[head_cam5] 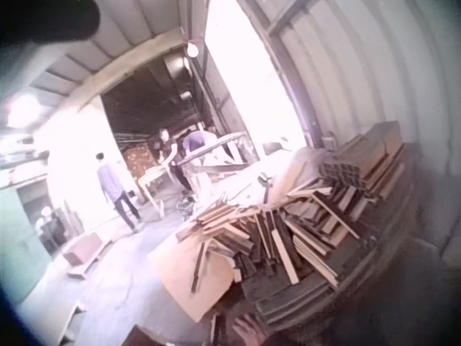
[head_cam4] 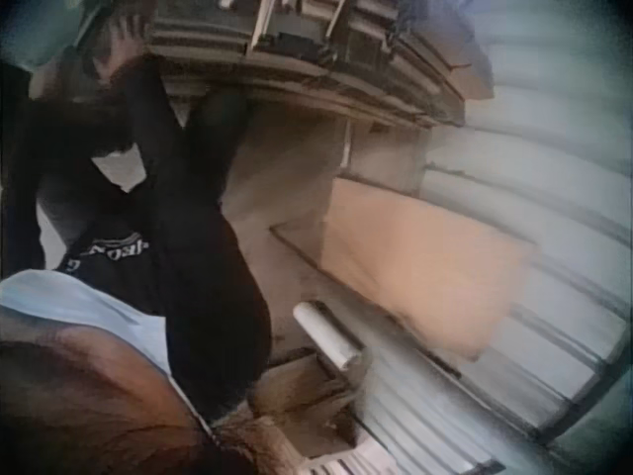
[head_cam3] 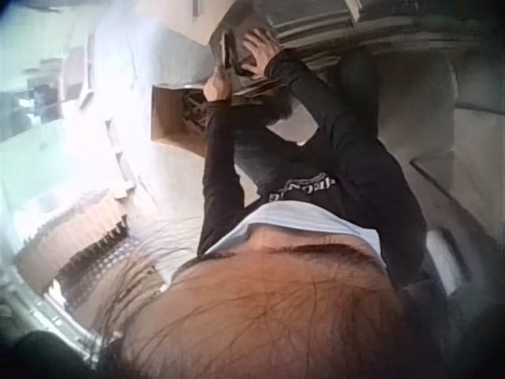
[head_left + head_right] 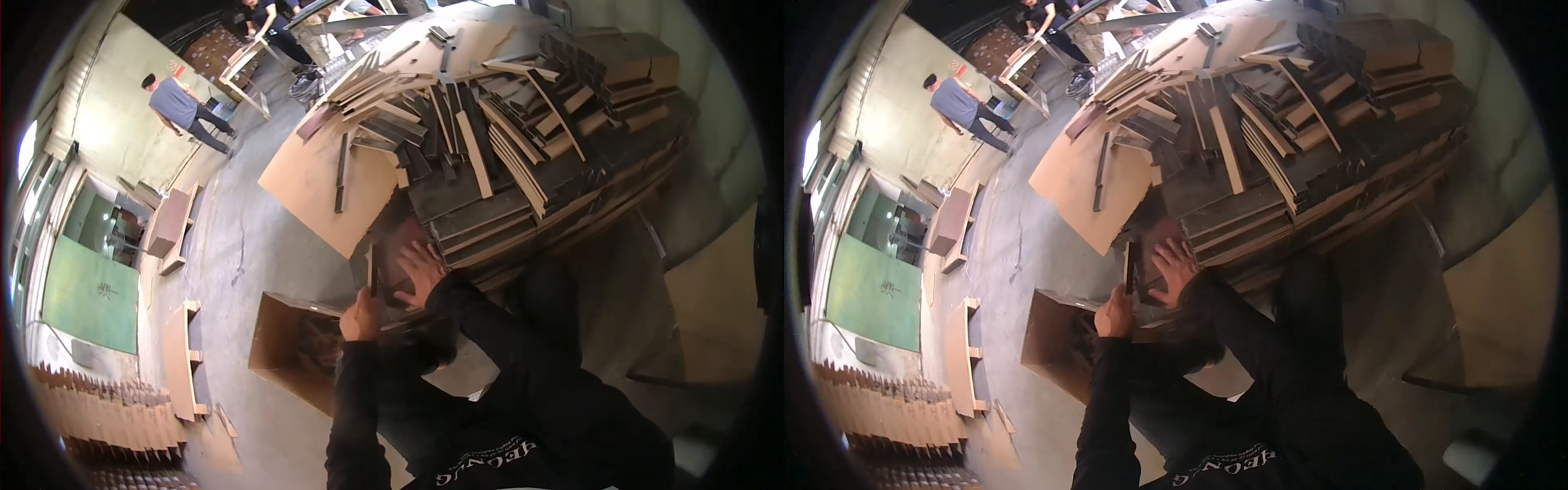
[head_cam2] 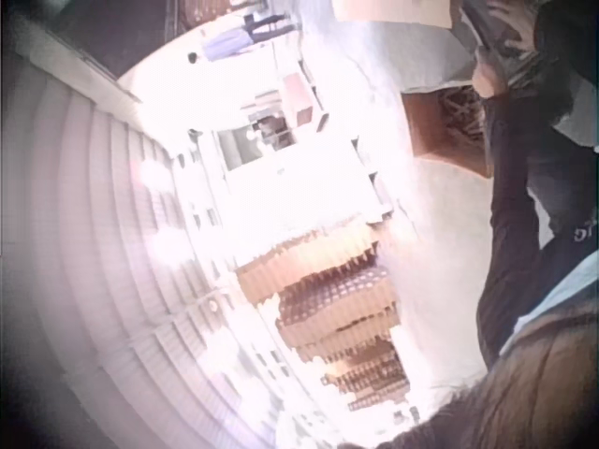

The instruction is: The person sands the narrow edges of small wooden slats using a piece of sandpaper held in their right hand, then places each sanded slat into a cardboard box.

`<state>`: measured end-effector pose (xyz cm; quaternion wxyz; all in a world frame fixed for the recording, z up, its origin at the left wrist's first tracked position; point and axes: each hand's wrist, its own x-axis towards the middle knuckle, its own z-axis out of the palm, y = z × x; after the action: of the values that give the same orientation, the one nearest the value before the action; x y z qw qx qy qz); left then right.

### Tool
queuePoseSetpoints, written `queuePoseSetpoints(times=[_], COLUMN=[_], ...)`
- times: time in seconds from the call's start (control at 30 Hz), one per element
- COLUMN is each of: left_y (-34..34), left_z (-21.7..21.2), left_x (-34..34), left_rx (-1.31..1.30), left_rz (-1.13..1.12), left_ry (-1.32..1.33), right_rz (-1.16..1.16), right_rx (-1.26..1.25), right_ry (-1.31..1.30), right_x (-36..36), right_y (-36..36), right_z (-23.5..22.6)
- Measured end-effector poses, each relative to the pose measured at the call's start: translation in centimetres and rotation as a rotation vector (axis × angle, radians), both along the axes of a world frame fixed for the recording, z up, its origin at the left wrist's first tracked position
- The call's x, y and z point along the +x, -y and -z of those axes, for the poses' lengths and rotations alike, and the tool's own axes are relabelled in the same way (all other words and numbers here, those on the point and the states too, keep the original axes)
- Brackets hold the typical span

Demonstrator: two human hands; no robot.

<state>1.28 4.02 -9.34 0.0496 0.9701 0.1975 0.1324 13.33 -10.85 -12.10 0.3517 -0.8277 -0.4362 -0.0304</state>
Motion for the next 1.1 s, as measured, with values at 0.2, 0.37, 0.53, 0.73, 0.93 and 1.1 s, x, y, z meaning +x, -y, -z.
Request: queuePoseSetpoints(times=[0.2, 0.37, 0.53, 0.73, 0.93, 1.1], left_y=[1.1, 0.9, 1.3, -1.4, 0.3, -2.3], left_z=[-1.4, -0.4, -1.0, 2.0, -0.3, 1.4], left_x=[1.8, 4.6, 4.2, 9.1, 4.3, 9.4], left_rx=[0.270, 0.269, 0.234, 0.284, 0.159, 0.209], left_rz=[0.098, 0.127, 0.091, 0.120, 0.114, 0.164], left_ry=[-0.208, -0.221, -0.235, -0.057, -0.162, -0.159], right_rz=[-0.022, 0.009, 0.032, -0.014, -0.032, -0.038], right_rx=[-0.007, -0.047, -0.040, -0.165, -0.157, -0.183], right_ry=[0.013, 0.033, 0.071, 0.028, 0.037, 0.037], right_x=[-0.4, 0.5, 0.1, 0.3, 0.2, -0.3], right_y=[-0.3, -0.5, -1.5, -1.1, -0.9, -0.5], right_z=[0.0, 1.3, 1.6, 0.9, 0.4, -0.5])
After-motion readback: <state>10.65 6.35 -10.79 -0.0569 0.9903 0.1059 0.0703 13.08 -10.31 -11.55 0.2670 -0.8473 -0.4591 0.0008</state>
